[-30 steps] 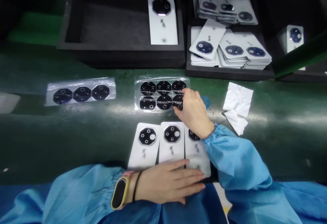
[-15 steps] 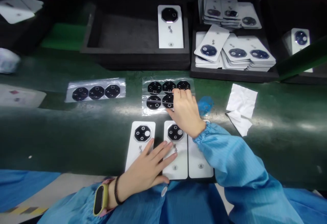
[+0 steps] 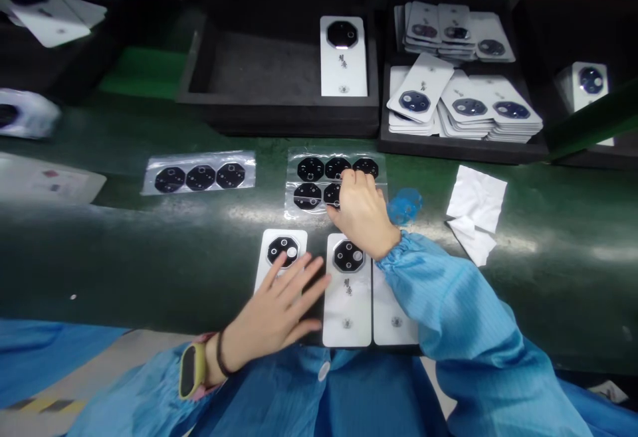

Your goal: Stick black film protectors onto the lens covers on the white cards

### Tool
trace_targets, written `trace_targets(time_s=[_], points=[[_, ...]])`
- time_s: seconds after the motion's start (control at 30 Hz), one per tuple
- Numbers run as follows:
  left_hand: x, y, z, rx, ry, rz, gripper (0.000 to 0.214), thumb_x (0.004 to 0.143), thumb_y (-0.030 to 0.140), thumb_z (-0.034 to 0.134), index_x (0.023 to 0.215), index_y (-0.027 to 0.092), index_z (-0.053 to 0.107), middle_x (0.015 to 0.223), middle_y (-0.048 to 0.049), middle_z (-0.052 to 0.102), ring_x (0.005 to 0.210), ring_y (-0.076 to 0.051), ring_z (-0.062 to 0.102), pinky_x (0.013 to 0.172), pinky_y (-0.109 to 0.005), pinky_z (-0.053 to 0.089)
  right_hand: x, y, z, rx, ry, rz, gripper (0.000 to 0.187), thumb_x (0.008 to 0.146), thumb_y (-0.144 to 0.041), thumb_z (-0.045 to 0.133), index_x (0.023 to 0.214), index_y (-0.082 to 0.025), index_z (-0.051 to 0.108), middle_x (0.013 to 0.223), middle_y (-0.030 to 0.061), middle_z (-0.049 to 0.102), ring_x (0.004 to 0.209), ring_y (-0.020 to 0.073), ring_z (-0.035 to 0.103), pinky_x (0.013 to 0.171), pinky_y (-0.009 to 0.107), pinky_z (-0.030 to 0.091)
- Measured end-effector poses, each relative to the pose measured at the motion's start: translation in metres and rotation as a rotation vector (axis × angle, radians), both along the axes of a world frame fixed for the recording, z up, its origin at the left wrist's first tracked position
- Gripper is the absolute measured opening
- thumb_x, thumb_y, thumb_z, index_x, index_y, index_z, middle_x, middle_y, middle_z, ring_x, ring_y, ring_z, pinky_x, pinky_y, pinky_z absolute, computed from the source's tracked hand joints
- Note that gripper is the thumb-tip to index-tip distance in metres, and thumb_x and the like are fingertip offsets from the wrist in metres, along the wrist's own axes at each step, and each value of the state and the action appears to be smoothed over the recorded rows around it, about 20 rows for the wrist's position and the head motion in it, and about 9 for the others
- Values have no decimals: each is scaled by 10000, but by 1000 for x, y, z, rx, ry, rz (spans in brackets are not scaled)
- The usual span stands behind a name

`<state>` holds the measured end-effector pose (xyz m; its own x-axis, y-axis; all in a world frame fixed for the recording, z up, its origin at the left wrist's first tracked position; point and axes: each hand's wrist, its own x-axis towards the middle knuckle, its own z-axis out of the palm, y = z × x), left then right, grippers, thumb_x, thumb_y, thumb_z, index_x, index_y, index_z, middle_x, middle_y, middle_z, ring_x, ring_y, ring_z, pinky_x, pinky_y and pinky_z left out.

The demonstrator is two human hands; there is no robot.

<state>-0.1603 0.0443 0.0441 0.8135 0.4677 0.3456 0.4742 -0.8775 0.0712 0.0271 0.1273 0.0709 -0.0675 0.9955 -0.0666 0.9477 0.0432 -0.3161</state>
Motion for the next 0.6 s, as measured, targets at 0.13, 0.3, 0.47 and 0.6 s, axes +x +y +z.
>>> trace_targets(time_s=[0.13, 0.3, 0.47, 0.6], points=[[-12, 34, 9, 17, -58, 214, 353, 981, 220, 314, 1128, 74, 600, 1119, -100, 686, 1145, -211, 571, 1050, -381, 385, -5, -1, 4, 2, -74, -5, 428, 760, -245, 714, 1092, -30, 549, 1081, 210, 627, 1039, 346, 567, 798, 470, 517], [-15, 65, 13, -51, 37, 278, 443, 993, 253, 261, 1124, 72, 643, 1113, -118, 696, 1113, -250, 608, 988, -456, 463, -10, 1, 7, -5, -145, -4, 438, 753, -255, 717, 1085, -39, 531, 1041, 205, 631, 1009, 333, 570, 785, 472, 502], [-13, 70, 9, -62, 37, 266, 455, 991, 251, 262, 1099, 69, 665, 1091, -123, 706, 1098, -259, 623, 976, -477, 480, -12, 6, 9, -91, -117, -12, 401, 759, -219, 675, 1091, -57, 521, 1037, 190, 632, 1017, 320, 569, 804, 459, 483], [-14, 70, 9, -54, 36, 269, 442, 988, 242, 275, 1093, 74, 670, 1085, -118, 709, 1102, -259, 625, 978, -474, 481, -15, 7, 14, -111, -132, -13, 424, 770, -198, 658, 1133, -40, 508, 1116, 208, 604, 1068, 325, 547, 846, 465, 466]])
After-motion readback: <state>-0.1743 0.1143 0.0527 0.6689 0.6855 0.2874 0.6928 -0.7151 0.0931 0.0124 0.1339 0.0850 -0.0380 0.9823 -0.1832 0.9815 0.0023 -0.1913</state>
